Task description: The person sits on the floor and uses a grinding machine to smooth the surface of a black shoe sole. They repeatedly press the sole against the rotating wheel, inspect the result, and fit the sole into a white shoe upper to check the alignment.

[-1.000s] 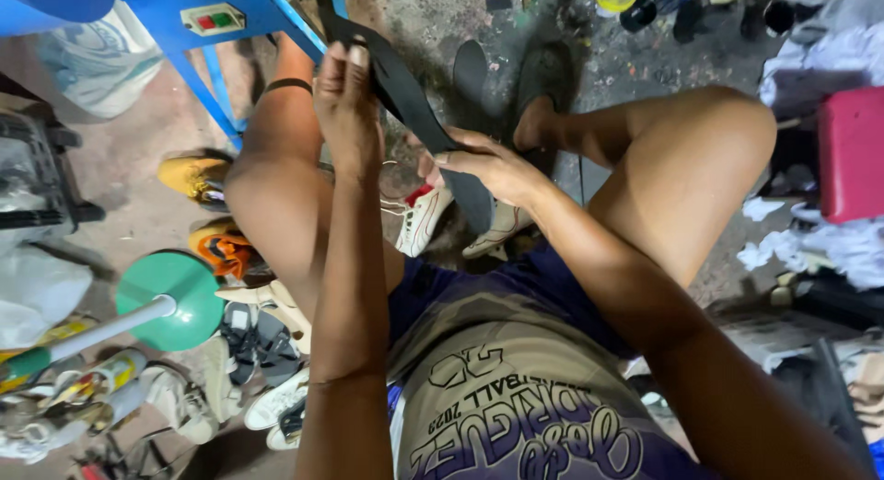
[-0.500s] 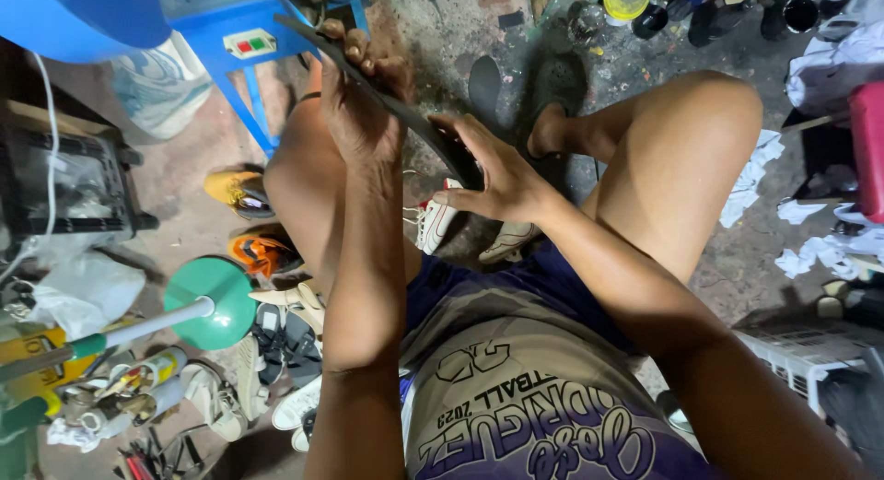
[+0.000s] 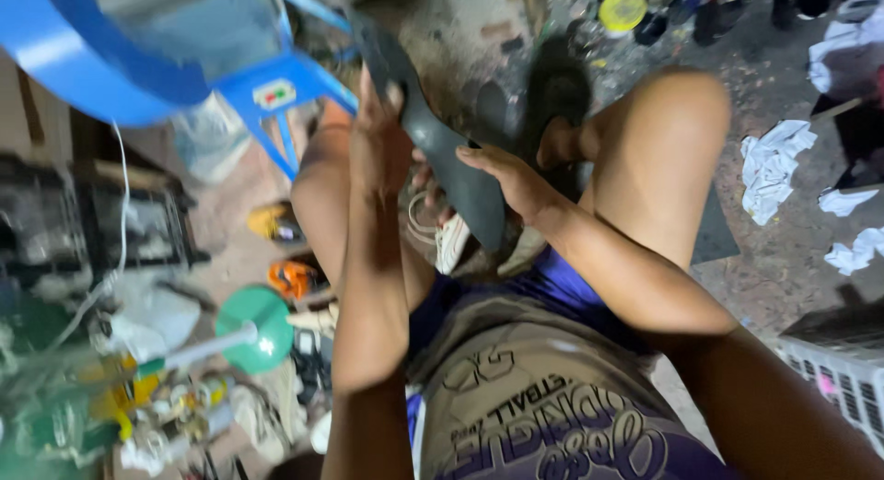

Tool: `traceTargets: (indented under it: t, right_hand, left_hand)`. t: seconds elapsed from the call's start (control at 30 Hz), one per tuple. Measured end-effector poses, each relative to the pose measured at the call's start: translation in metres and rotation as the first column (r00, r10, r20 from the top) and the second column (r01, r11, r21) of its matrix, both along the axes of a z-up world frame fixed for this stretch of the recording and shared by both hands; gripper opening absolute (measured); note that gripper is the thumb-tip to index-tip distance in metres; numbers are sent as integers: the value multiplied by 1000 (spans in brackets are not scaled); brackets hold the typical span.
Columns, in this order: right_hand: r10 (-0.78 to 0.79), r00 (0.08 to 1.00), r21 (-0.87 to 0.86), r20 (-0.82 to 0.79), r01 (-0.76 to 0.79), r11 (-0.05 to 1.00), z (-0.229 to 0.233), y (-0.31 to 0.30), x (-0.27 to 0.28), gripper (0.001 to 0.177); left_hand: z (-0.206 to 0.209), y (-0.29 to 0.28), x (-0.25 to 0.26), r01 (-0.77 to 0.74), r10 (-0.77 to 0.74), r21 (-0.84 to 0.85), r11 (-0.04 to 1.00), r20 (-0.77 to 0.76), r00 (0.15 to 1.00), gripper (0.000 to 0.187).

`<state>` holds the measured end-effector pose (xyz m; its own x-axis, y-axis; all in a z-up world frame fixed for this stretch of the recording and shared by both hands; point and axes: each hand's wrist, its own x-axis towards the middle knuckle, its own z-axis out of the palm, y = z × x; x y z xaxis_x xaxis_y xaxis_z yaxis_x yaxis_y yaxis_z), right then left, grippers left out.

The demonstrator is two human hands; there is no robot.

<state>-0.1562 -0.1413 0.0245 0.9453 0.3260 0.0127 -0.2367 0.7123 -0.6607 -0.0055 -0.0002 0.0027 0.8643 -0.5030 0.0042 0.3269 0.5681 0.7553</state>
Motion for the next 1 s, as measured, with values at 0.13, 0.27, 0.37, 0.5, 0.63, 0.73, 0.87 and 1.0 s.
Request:
traceTargets:
  t: [0.13, 0.27, 0.37, 0.5, 0.63, 0.73, 0.87, 1.0]
  right_hand:
    - [2, 986, 44, -165, 6, 999, -9, -16, 6, 53]
    - [-197, 960, -482, -202, 77, 873, -19, -21, 23, 42]
    - [-192, 968, -574, -159, 67, 816, -9, -24, 27, 37]
    - [-196, 945, -517, -262, 34, 855, 6, -50, 38, 35]
    - [-216, 913, -353, -345, 87, 931, -8, -54, 48, 36]
    - [-296, 858, -341, -420, 153, 927, -17, -34, 61, 41]
    - [-268, 891, -295, -366, 162, 942, -7, -23, 67, 46]
    - [-298, 863, -337, -408, 161, 928, -9, -18, 75, 48]
  left_hand:
    - [1, 15, -9, 14, -42, 118, 993, 237, 971, 57]
    - [8, 10, 9, -93, -20, 251, 963, 416, 909, 49]
    - [9, 17, 28, -205, 99, 359, 911, 293, 951, 33]
    - [-34, 69, 68, -404, 416, 272, 873, 15, 909, 22]
    - [-148, 135, 106, -492, 544, 236, 838, -279, 792, 21]
    - [-226, 161, 127, -464, 452, 84, 882, -437, 778, 19]
    - [-277, 161, 158, -457, 448, 116, 882, -507, 736, 34]
    - [-294, 149, 197, -496, 478, 119, 860, -527, 702, 26]
